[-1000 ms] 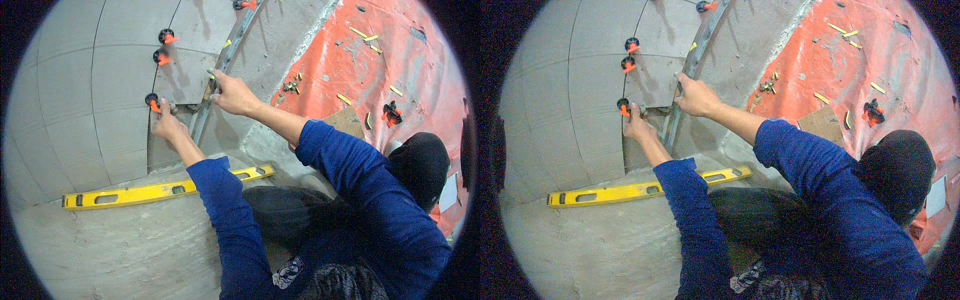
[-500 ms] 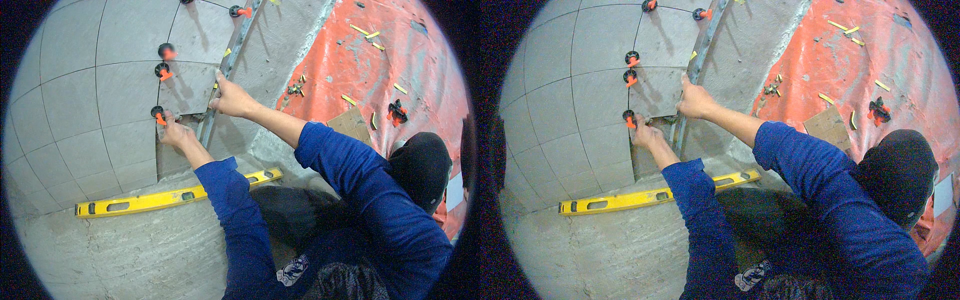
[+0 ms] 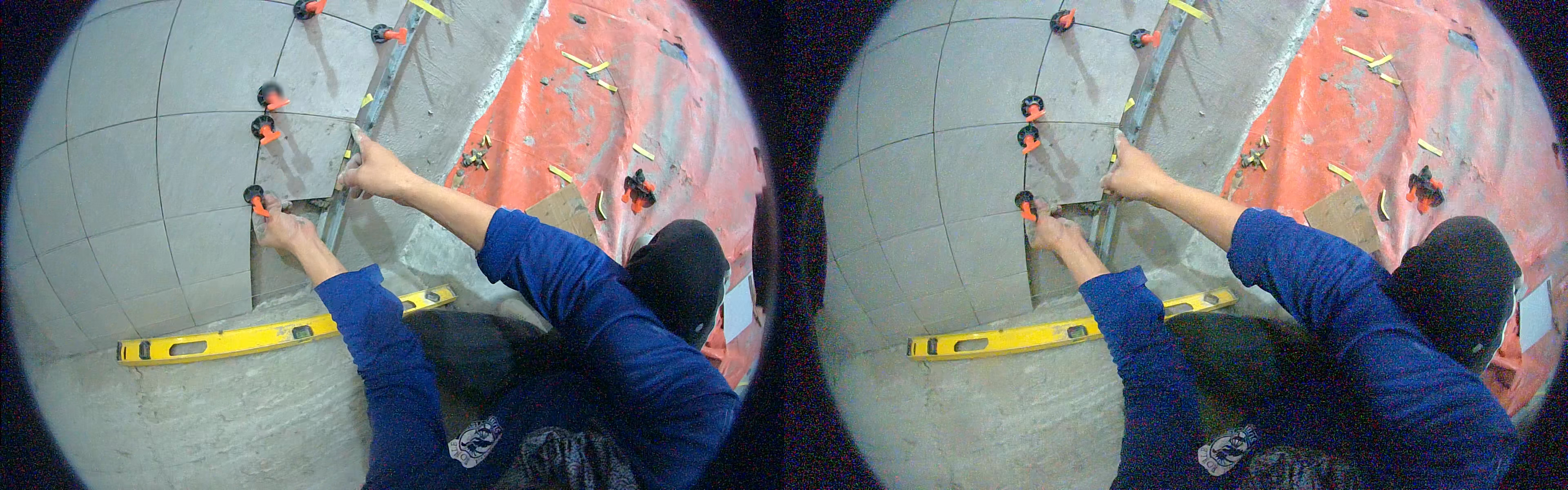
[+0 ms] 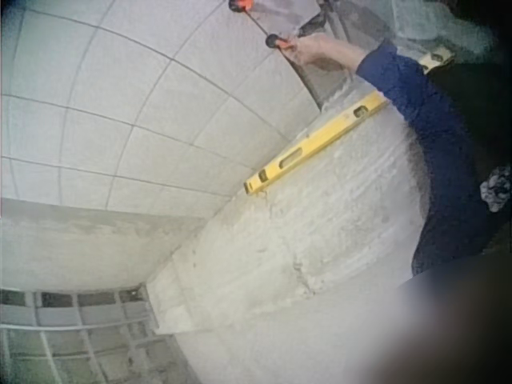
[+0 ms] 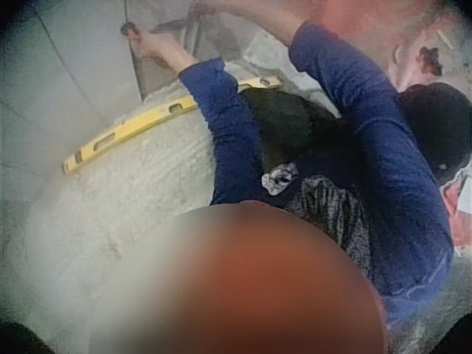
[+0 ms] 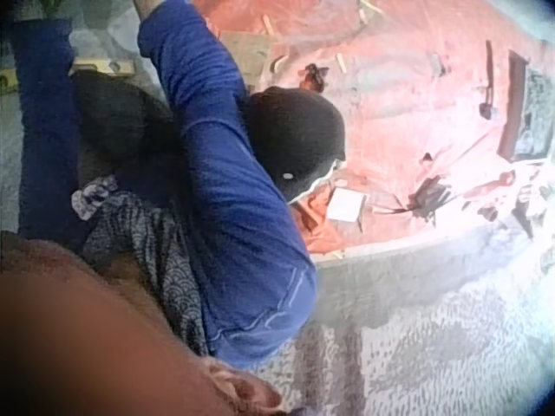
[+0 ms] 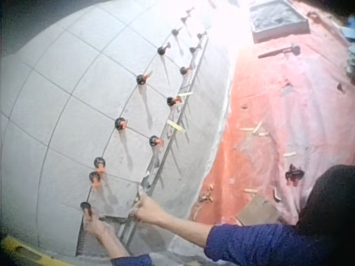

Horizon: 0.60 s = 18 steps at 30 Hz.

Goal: The person installs wall tiles by placing them on adhesive and securing them with tile leveling clips and wedges. They repeatedly insert and tighten the clips to maintain even spacing and alignment across the tiled surface.

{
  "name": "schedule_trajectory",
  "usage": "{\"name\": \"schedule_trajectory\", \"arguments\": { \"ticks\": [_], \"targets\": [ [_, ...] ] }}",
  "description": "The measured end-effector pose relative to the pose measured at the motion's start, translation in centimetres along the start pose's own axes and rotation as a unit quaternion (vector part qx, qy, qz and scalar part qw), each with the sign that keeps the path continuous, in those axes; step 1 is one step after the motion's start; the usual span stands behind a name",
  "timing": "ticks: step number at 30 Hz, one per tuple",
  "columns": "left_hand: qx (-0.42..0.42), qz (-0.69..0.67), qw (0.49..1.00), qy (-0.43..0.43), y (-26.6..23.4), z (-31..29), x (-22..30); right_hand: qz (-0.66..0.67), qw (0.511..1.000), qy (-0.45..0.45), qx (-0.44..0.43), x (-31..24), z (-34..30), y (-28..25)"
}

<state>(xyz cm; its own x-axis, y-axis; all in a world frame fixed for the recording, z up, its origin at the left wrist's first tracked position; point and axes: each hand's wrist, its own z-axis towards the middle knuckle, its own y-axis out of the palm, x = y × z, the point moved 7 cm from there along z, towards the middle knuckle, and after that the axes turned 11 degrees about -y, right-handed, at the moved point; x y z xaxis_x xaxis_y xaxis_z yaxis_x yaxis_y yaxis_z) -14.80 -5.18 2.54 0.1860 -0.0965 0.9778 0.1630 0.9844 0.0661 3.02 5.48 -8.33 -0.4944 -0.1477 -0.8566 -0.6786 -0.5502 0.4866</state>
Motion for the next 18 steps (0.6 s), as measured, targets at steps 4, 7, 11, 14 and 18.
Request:
{"name": "schedule_trajectory", "arguments": {
  "ticks": [4,7,11,14,18],
  "targets": [
    [-0.042,-0.001,0.998,0.041,-0.1,0.5,0.0,-0.005,0.998,-0.047,0.030,-0.1,0.0,-0.1],
    [-0.044,0.008,0.997,0.061,-0.2,0.3,0.2,-0.088,0.986,-0.111,0.087,-0.9,-0.5,-0.1],
    [-0.072,0.005,0.997,0.019,0.0,0.0,0.0,-0.189,0.957,-0.212,0.050,-3.3,-1.6,2.0],
    [-0.138,-0.016,0.988,0.066,0.3,-0.9,0.8,-0.210,0.940,-0.270,0.003,-5.4,-1.8,4.2],
    [-0.135,0.091,0.981,0.106,0.1,-1.2,1.6,-0.336,0.908,-0.228,-0.100,-5.9,0.1,6.0]
  ]
}}
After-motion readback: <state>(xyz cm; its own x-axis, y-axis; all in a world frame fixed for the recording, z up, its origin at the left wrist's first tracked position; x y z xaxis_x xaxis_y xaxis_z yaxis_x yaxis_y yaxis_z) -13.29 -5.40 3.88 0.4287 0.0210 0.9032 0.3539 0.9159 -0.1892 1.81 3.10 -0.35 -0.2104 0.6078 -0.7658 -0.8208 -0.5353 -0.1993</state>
